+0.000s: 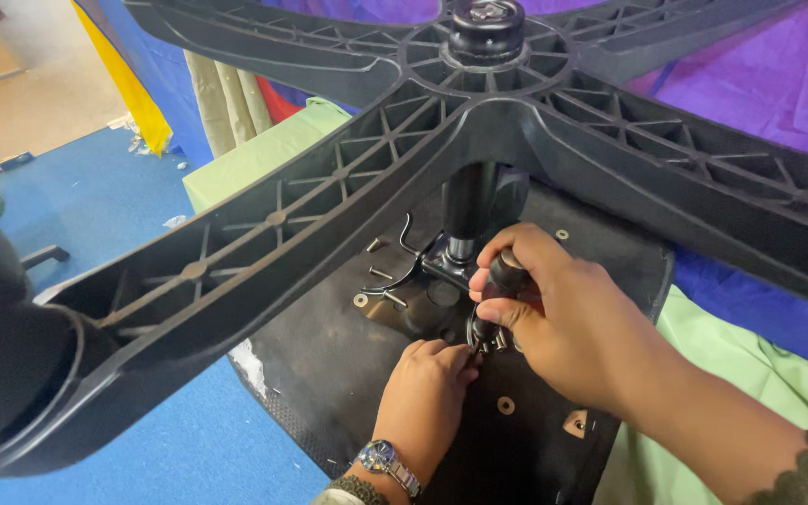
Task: The person uses a screwdriver to tighten a screw into the metal base of an office chair. They hold the chair base steady with one hand while turning the screwdriver with the other to secure the component.
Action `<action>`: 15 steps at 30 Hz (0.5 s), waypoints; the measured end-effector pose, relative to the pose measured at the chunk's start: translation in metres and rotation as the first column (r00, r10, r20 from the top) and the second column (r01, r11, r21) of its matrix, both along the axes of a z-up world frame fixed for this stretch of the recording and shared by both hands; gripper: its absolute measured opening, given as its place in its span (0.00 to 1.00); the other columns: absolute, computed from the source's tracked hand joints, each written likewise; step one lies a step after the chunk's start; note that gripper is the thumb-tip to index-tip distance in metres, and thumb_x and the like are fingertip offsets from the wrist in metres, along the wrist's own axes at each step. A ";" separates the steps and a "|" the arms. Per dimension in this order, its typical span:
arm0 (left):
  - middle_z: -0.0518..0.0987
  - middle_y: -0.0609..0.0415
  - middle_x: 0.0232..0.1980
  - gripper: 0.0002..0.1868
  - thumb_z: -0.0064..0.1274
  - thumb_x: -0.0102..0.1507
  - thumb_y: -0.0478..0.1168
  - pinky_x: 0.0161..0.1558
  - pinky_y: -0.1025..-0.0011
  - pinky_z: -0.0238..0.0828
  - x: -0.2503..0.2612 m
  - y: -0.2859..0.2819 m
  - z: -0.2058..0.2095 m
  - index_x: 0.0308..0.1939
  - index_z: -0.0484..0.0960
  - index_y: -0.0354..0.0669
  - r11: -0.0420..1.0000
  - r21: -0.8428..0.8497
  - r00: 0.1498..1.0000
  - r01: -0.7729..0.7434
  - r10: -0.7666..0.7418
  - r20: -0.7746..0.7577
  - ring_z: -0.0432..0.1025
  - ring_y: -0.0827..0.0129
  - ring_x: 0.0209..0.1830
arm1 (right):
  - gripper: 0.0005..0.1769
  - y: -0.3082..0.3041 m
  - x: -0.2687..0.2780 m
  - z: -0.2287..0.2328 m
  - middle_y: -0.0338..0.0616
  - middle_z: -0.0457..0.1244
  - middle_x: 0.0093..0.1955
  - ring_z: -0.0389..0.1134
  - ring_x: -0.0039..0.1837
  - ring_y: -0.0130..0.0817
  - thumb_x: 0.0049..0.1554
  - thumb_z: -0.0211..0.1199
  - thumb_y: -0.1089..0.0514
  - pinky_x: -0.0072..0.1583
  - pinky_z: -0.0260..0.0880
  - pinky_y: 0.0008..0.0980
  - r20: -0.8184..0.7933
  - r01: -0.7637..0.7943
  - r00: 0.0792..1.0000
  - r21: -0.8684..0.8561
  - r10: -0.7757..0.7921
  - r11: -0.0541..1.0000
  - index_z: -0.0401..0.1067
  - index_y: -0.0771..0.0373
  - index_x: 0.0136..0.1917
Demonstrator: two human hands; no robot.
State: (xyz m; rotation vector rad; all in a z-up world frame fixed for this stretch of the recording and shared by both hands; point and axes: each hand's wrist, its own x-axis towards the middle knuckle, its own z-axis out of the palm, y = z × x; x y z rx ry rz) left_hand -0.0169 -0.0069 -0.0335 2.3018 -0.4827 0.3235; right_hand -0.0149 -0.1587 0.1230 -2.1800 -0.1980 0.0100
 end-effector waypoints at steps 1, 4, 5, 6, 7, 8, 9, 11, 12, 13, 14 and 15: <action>0.80 0.51 0.34 0.05 0.59 0.59 0.38 0.47 0.60 0.70 0.001 0.000 0.000 0.37 0.85 0.42 1.000 -0.006 1.000 0.003 -0.003 0.001 0.73 0.54 0.42 | 0.17 0.002 0.000 0.001 0.38 0.73 0.43 0.75 0.50 0.32 0.52 0.66 0.64 0.52 0.74 0.32 0.022 0.011 1.000 -0.017 -0.011 1.000 0.67 0.58 0.54; 0.80 0.51 0.35 0.05 0.60 0.58 0.38 0.47 0.60 0.70 0.003 0.000 -0.001 0.37 0.85 0.42 1.000 -0.027 1.000 0.015 -0.014 0.007 0.73 0.54 0.42 | 0.18 0.009 -0.008 -0.001 0.39 0.73 0.42 0.75 0.46 0.31 0.51 0.67 0.62 0.48 0.73 0.32 0.126 0.011 0.992 -0.048 -0.005 0.999 0.66 0.59 0.54; 0.80 0.51 0.35 0.05 0.60 0.58 0.37 0.47 0.60 0.71 0.003 0.001 -0.001 0.36 0.85 0.41 0.999 -0.036 1.000 0.022 -0.021 0.011 0.73 0.54 0.42 | 0.17 0.012 -0.012 -0.002 0.39 0.72 0.42 0.76 0.45 0.31 0.52 0.67 0.62 0.46 0.73 0.32 0.186 -0.012 0.982 -0.044 0.019 0.999 0.66 0.59 0.54; 0.80 0.51 0.36 0.05 0.60 0.57 0.37 0.48 0.60 0.71 0.004 0.002 -0.001 0.36 0.84 0.41 0.999 -0.043 0.999 0.029 -0.028 0.018 0.73 0.54 0.43 | 0.17 0.015 -0.013 -0.003 0.39 0.72 0.42 0.76 0.44 0.30 0.53 0.67 0.62 0.45 0.73 0.32 0.247 -0.034 0.968 -0.040 0.043 0.999 0.66 0.60 0.54; 0.80 0.51 0.36 0.05 0.60 0.58 0.37 0.48 0.60 0.71 0.004 0.002 -0.001 0.35 0.84 0.41 0.999 -0.038 1.000 0.024 -0.024 0.012 0.73 0.54 0.43 | 0.16 0.016 -0.013 -0.003 0.39 0.71 0.42 0.74 0.40 0.34 0.54 0.67 0.61 0.42 0.72 0.33 0.121 0.014 0.993 -0.025 -0.011 1.000 0.66 0.59 0.54; 0.80 0.51 0.36 0.04 0.60 0.58 0.37 0.48 0.59 0.71 0.004 0.002 -0.001 0.35 0.84 0.41 0.999 -0.031 1.000 0.022 -0.022 0.006 0.73 0.54 0.43 | 0.16 0.018 -0.015 -0.004 0.40 0.70 0.41 0.73 0.36 0.37 0.55 0.67 0.60 0.39 0.71 0.35 -0.009 0.065 0.998 -0.014 -0.066 0.998 0.66 0.58 0.54; 0.80 0.51 0.36 0.04 0.60 0.59 0.37 0.48 0.59 0.70 0.004 0.003 0.000 0.34 0.83 0.40 1.000 -0.024 1.000 0.020 -0.020 0.000 0.73 0.54 0.43 | 0.16 0.019 -0.015 -0.005 0.41 0.69 0.40 0.71 0.31 0.40 0.56 0.67 0.59 0.37 0.69 0.37 -0.140 0.116 0.983 -0.011 -0.117 0.993 0.66 0.57 0.55; 0.80 0.51 0.36 0.04 0.60 0.58 0.37 0.48 0.59 0.70 0.005 0.003 0.001 0.34 0.83 0.40 0.999 -0.030 1.000 0.029 -0.029 -0.002 0.73 0.54 0.43 | 0.16 0.020 -0.014 -0.006 0.41 0.69 0.40 0.71 0.30 0.37 0.56 0.67 0.58 0.35 0.70 0.36 -0.131 0.134 0.983 0.012 -0.131 0.991 0.65 0.58 0.55; 0.80 0.51 0.36 0.04 0.60 0.58 0.37 0.48 0.59 0.70 0.005 0.003 0.001 0.34 0.83 0.40 0.999 -0.035 0.999 0.034 -0.034 -0.001 0.73 0.54 0.43 | 0.17 0.020 -0.014 -0.007 0.41 0.69 0.40 0.72 0.30 0.36 0.56 0.67 0.58 0.34 0.70 0.35 -0.125 0.142 0.982 0.023 -0.138 0.990 0.65 0.58 0.55; 0.80 0.51 0.36 0.04 0.60 0.59 0.37 0.48 0.59 0.70 0.005 0.003 0.002 0.34 0.83 0.40 0.999 -0.026 0.999 0.031 -0.031 -0.012 0.73 0.54 0.43 | 0.17 0.020 -0.014 -0.007 0.41 0.69 0.40 0.71 0.31 0.35 0.55 0.67 0.57 0.35 0.70 0.34 -0.066 0.146 0.987 0.021 -0.145 0.989 0.65 0.59 0.55; 0.80 0.51 0.36 0.04 0.60 0.59 0.37 0.48 0.59 0.70 0.005 0.003 0.003 0.34 0.83 0.40 0.999 -0.016 0.999 0.030 -0.030 -0.022 0.72 0.54 0.43 | 0.18 0.021 -0.014 -0.007 0.40 0.69 0.40 0.71 0.33 0.34 0.55 0.68 0.57 0.36 0.70 0.33 -0.007 0.152 0.988 0.020 -0.152 0.988 0.65 0.59 0.55; 0.80 0.51 0.36 0.04 0.59 0.60 0.37 0.48 0.60 0.70 0.005 0.003 0.004 0.34 0.83 0.40 1.000 -0.006 0.999 0.029 -0.029 -0.032 0.72 0.54 0.43 | 0.19 0.021 -0.014 -0.007 0.40 0.69 0.40 0.71 0.34 0.33 0.55 0.69 0.56 0.37 0.71 0.32 0.053 0.158 0.986 0.020 -0.159 0.987 0.65 0.59 0.55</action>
